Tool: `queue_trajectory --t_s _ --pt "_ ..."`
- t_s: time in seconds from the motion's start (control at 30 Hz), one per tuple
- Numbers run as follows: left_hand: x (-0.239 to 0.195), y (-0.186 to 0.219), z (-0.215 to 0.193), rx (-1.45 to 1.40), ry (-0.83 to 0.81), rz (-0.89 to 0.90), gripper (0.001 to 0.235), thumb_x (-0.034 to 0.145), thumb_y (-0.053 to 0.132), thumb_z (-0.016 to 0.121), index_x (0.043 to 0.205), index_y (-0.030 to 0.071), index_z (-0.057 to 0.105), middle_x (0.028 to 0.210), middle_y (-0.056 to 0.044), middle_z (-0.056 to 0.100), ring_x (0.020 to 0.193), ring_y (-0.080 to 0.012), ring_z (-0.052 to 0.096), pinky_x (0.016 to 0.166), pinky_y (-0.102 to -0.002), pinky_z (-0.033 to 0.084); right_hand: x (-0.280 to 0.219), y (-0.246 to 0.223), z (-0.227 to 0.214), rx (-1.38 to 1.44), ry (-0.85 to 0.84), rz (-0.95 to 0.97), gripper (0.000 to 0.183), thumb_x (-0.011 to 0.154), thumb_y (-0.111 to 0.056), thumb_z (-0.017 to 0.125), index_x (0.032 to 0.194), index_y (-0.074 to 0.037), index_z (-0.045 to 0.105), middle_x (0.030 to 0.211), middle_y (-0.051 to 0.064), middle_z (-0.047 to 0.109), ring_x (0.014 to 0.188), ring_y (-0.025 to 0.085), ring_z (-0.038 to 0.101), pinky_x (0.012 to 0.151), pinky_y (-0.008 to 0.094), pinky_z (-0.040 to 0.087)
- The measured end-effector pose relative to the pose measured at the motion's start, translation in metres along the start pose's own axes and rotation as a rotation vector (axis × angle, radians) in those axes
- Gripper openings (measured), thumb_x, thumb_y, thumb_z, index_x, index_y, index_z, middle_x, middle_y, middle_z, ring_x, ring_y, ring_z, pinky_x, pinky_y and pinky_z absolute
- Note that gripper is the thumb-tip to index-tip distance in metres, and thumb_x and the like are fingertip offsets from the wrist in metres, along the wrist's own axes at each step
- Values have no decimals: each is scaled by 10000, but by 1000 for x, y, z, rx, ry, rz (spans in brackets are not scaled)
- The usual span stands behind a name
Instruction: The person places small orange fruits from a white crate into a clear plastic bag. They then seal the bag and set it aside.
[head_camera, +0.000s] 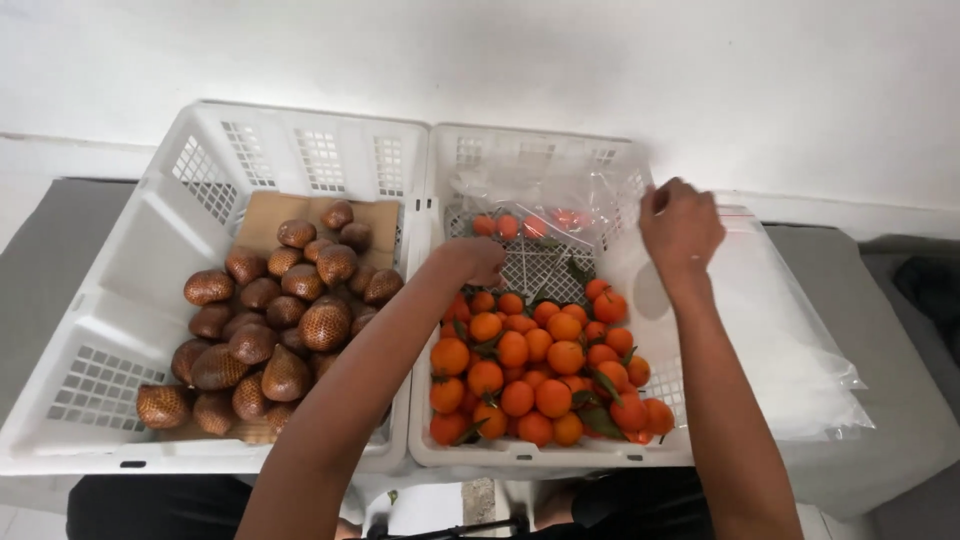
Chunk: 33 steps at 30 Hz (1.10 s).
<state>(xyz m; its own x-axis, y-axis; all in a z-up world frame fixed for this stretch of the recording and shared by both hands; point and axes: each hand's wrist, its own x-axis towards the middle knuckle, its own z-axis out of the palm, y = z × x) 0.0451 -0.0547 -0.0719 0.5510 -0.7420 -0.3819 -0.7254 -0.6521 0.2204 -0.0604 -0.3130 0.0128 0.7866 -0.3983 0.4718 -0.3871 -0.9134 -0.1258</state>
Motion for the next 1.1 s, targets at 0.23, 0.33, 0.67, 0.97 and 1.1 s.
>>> queue_trajectory --t_s 0.23,0.33,0.67,0.97,1.1 --pt "-28 11 -19 -33 -38 -30 325 918 319 553 967 37 707 896 -125 696 867 -277 669 756 -394 543 3 105 24 122 -382 281 544 892 -524 612 1282 -151 541 1269 60 629 1194 351 550 951 514 451" --pt "-15 6 -18 -17 -24 -8 333 913 327 552 967 41 713 891 -120 696 859 -277 670 765 -397 550 -43 76 29 579 -694 436 667 852 39 388 1488 64 190 1575 260 170 1428 461 191 1178 564 238" --pt "-11 4 -12 -19 -25 -11 278 897 302 555 860 72 707 778 -76 664 733 -227 643 676 -354 526 -52 146 92 16 -474 300 330 991 -439 452 1264 -334 605 1141 88 684 1051 398 643 881 558 507" --pt "-28 14 -23 -67 -34 -21 301 946 357 515 846 94 622 832 -57 623 705 -217 590 664 -356 493 -27 140 8 277 -49 222 275 1119 -246 395 1086 -32 563 922 210 615 837 418 532 739 534 414" --pt "-33 17 -32 -319 187 212 358 1015 361 452 782 96 513 676 -32 517 574 -194 478 585 -335 401 -34 69 -73 488 274 10 349 1155 -243 338 1137 8 580 756 83 495 663 240 415 637 401 353"
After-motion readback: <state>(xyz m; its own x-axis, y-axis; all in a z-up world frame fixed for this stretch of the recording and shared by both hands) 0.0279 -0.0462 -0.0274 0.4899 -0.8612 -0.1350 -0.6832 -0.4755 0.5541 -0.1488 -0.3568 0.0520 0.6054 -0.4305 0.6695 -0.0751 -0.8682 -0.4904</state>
